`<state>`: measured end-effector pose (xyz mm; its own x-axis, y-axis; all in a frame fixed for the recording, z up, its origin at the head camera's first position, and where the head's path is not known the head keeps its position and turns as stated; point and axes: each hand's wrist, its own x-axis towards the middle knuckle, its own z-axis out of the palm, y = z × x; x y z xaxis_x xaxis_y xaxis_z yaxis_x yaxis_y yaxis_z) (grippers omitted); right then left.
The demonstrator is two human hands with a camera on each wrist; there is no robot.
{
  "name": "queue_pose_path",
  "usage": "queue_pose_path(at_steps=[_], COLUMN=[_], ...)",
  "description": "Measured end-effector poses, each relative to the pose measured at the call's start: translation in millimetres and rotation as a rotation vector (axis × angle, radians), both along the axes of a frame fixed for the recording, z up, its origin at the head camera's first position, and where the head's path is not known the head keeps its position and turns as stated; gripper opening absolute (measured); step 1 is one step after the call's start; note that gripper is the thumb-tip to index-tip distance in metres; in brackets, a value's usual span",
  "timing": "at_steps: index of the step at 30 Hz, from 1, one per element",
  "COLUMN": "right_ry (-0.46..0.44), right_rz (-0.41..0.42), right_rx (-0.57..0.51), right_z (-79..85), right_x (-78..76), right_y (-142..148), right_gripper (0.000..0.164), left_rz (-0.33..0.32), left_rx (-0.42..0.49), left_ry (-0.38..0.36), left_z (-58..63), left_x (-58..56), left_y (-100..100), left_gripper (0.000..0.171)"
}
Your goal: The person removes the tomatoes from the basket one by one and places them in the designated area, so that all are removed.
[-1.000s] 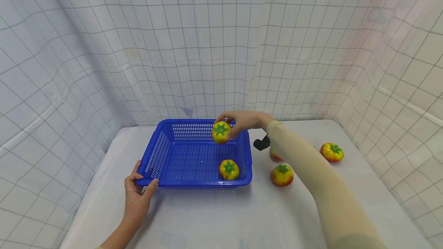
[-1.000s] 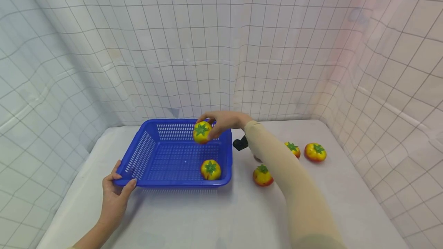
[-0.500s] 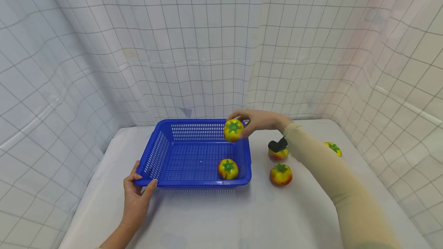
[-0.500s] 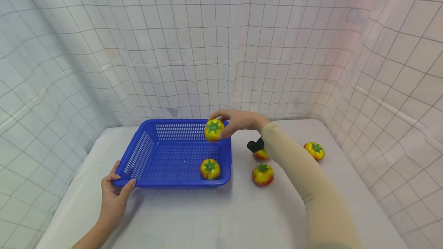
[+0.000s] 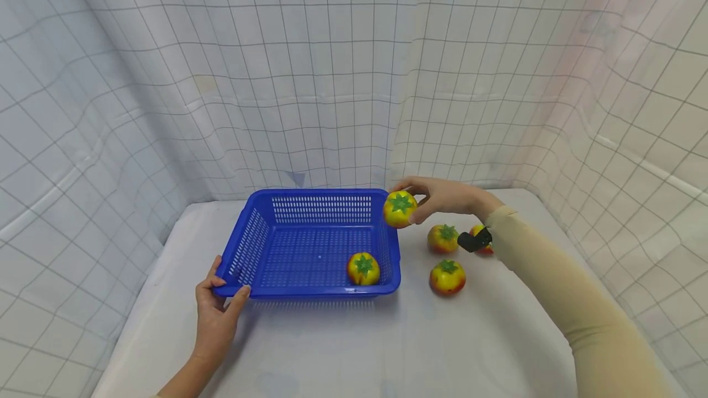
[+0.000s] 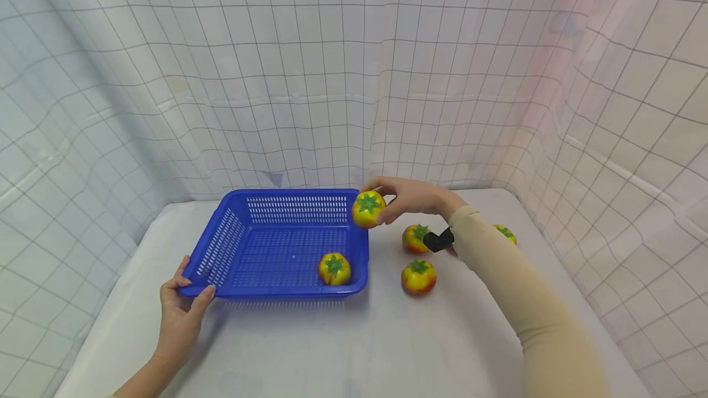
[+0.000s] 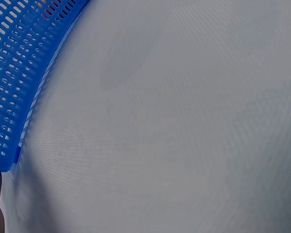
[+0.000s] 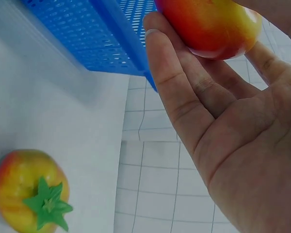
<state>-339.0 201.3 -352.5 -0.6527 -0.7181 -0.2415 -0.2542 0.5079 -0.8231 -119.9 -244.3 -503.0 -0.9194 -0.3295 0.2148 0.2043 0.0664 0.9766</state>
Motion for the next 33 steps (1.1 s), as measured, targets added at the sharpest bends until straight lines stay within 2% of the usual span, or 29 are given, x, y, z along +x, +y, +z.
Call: queue_pose_path(at_steps=[8, 16, 26, 33], right_ry=[0.054, 0.077, 0.029, 0.021], right_rz=[-0.047, -0.077, -0.149, -0.168], right_rx=[0.042, 0.039, 0.029, -0.034], right_z=[-4.0, -11.9, -30.1, -43.2], right_x=[10.6, 22.3, 41.9, 53.4], right_y=[23.7, 46.8, 85.7, 108.7], right_gripper=[0.067, 0.068, 0.065, 0.064], left_rz=[-0.006, 0.008, 0.007, 0.013], left_rx=[0.011, -0.007, 0.001, 0.010], left_ry=[0.000, -0.011, -0.010, -0.004], left_z=[-0.8, -1.9, -0.2, 0.1], left_x=[0.3, -0.6, -0.2, 0.0], left_y=[-0.6, -1.1, 0.5, 1.4], left_gripper=[0.042, 0.042, 0.042, 0.042])
